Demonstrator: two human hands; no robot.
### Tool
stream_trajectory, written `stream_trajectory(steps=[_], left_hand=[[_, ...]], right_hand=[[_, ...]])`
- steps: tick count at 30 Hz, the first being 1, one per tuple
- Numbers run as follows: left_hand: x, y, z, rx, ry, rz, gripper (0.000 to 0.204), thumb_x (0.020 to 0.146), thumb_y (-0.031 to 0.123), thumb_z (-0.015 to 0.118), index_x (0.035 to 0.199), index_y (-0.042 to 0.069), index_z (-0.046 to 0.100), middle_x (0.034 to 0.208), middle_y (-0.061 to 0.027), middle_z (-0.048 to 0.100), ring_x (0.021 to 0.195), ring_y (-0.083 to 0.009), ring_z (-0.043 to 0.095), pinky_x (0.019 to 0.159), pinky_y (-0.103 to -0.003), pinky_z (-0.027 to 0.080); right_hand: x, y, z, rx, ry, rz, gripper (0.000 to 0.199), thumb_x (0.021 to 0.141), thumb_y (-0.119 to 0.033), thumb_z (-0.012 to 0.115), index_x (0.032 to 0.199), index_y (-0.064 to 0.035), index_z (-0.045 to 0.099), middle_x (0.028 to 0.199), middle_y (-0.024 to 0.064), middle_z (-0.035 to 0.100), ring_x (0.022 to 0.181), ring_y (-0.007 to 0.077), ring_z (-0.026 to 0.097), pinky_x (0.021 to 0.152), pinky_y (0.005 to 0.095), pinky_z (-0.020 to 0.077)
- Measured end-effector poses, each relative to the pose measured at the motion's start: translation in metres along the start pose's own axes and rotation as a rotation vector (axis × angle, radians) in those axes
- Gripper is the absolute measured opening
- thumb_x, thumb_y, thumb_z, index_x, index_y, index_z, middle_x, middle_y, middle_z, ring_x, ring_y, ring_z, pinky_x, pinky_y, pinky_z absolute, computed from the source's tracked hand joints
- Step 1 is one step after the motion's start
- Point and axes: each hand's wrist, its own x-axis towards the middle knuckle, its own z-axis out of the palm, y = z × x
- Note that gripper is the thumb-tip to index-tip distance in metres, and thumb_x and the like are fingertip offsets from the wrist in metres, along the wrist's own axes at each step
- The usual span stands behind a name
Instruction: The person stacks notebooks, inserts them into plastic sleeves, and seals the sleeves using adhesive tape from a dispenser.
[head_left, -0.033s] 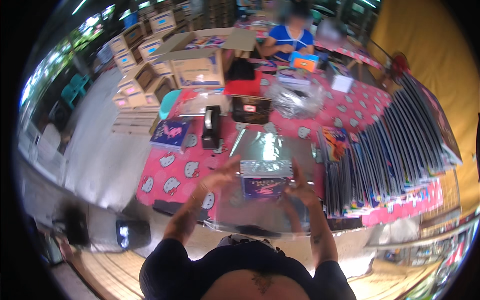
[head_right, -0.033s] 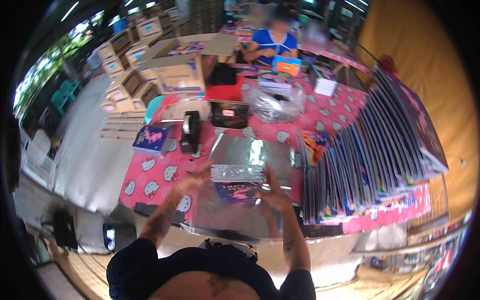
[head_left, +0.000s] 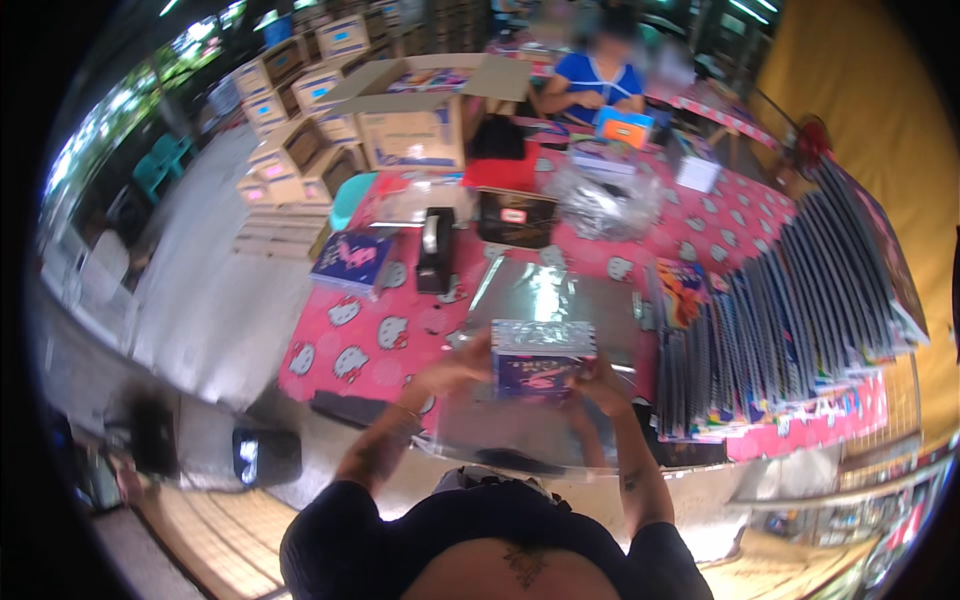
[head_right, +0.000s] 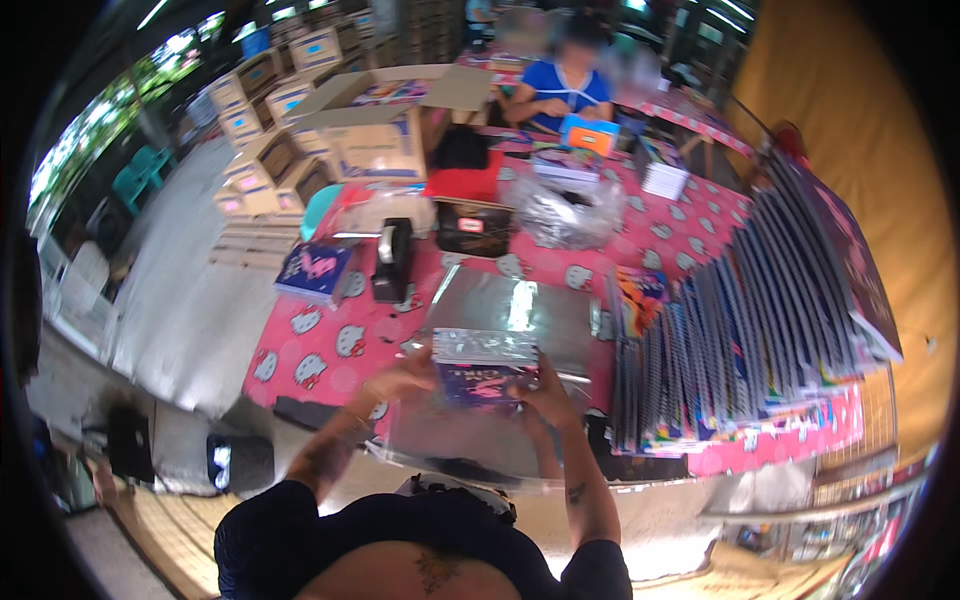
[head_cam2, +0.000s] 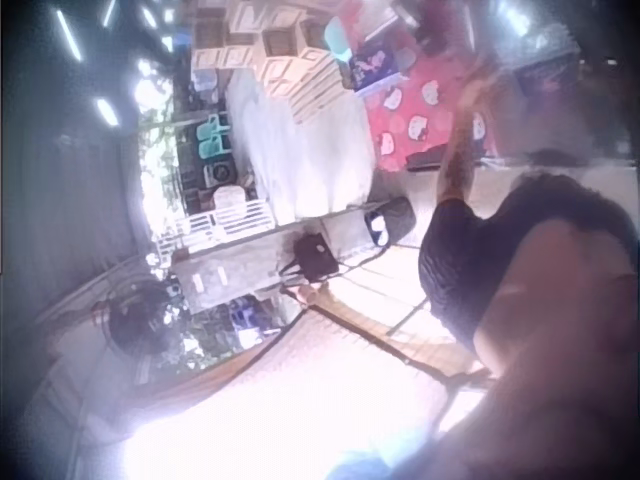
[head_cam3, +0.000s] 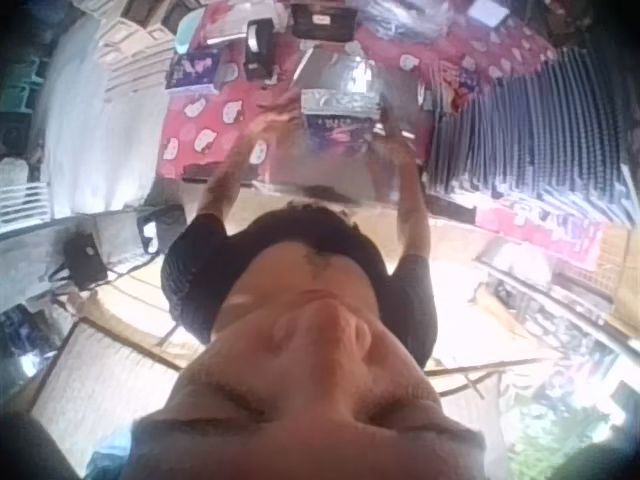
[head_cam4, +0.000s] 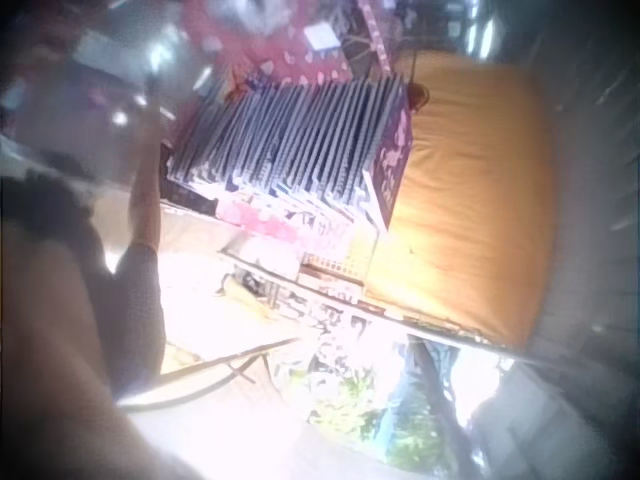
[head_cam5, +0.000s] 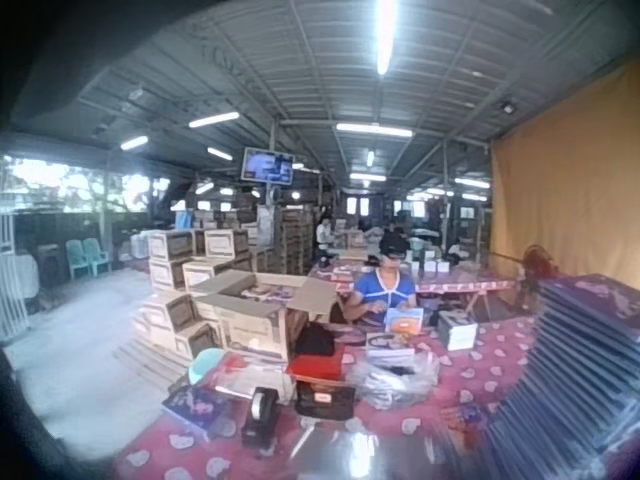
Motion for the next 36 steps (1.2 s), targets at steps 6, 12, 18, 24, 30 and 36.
stream_trajectory(steps=[6, 12, 18, 24, 30, 36], left_hand=[[-0.023, 0.016, 0.021, 0.115, 0.655, 0.273, 0.050, 0.075, 0.007, 0.079, 0.119, -0.002, 0.059, 0.108, -0.0084, 0.067, 0.096, -0.0156, 0.064, 0.087, -0.031, 0.052], [-0.035, 0.134, -0.117, -0.066, 1.098, 0.645, 0.058, 0.076, 0.020, 0.083, 0.112, 0.004, 0.040, 0.092, -0.0105, 0.058, 0.073, -0.0190, 0.063, 0.060, -0.034, 0.056], [0.002, 0.131, -0.275, -0.130, 1.375, 0.755, 0.072, 0.071, 0.021, 0.087, 0.116, -0.004, 0.037, 0.105, -0.0190, 0.058, 0.087, -0.0260, 0.065, 0.072, -0.040, 0.058], [0.024, 0.118, -0.284, -0.061, 1.742, 0.469, 0.092, 0.064, 0.032, 0.091, 0.129, -0.008, 0.041, 0.124, -0.0228, 0.057, 0.104, -0.0310, 0.063, 0.083, -0.042, 0.057], [0.014, 0.110, -0.307, 0.395, 1.837, -0.266, 0.101, 0.068, 0.070, 0.076, 0.123, -0.012, 0.055, 0.126, -0.0237, 0.056, 0.108, -0.0294, 0.061, 0.073, -0.040, 0.059], [-0.087, 0.198, -0.361, 0.644, 1.535, -0.162, 0.067, 0.079, 0.061, 0.072, 0.102, -0.002, 0.067, 0.075, -0.0104, 0.066, 0.061, -0.0223, 0.062, 0.047, -0.040, 0.048]], right_hand=[[0.061, -0.040, 0.057, 0.167, -0.062, 0.017, 0.072, 0.094, -0.032, 0.065, 0.152, -0.0084, 0.030, 0.135, 0.0134, 0.050, 0.121, 0.0211, 0.052, 0.104, 0.0368, 0.0379], [0.021, -0.061, 0.052, -0.034, -0.016, 0.016, 0.062, 0.102, -0.044, 0.046, 0.152, -0.0110, 0.030, 0.150, 0.0147, 0.037, 0.132, 0.0255, 0.045, 0.107, 0.0394, 0.0362], [-0.019, -0.028, 0.059, 0.072, 0.078, 0.242, 0.065, 0.101, -0.052, 0.045, 0.149, -0.0110, 0.035, 0.128, 0.0111, 0.058, 0.118, 0.0213, 0.058, 0.098, 0.0347, 0.0445], [-0.057, -0.018, 0.051, 0.005, 0.234, 0.237, 0.058, 0.101, -0.045, 0.049, 0.146, -0.0093, 0.039, 0.123, 0.0088, 0.061, 0.112, 0.0194, 0.060, 0.094, 0.0338, 0.0455], [-0.113, -0.036, 0.032, -0.072, 0.240, 0.275, 0.046, 0.099, -0.024, 0.059, 0.139, -0.0036, 0.048, 0.123, 0.0091, 0.061, 0.114, 0.0187, 0.059, 0.097, 0.0332, 0.0444], [-0.144, -0.108, 0.006, 0.011, 0.064, 0.039, 0.045, 0.093, -0.004, 0.063, 0.135, 0.0003, 0.051, 0.121, 0.0113, 0.062, 0.115, 0.0206, 0.059, 0.098, 0.0325, 0.0463]])
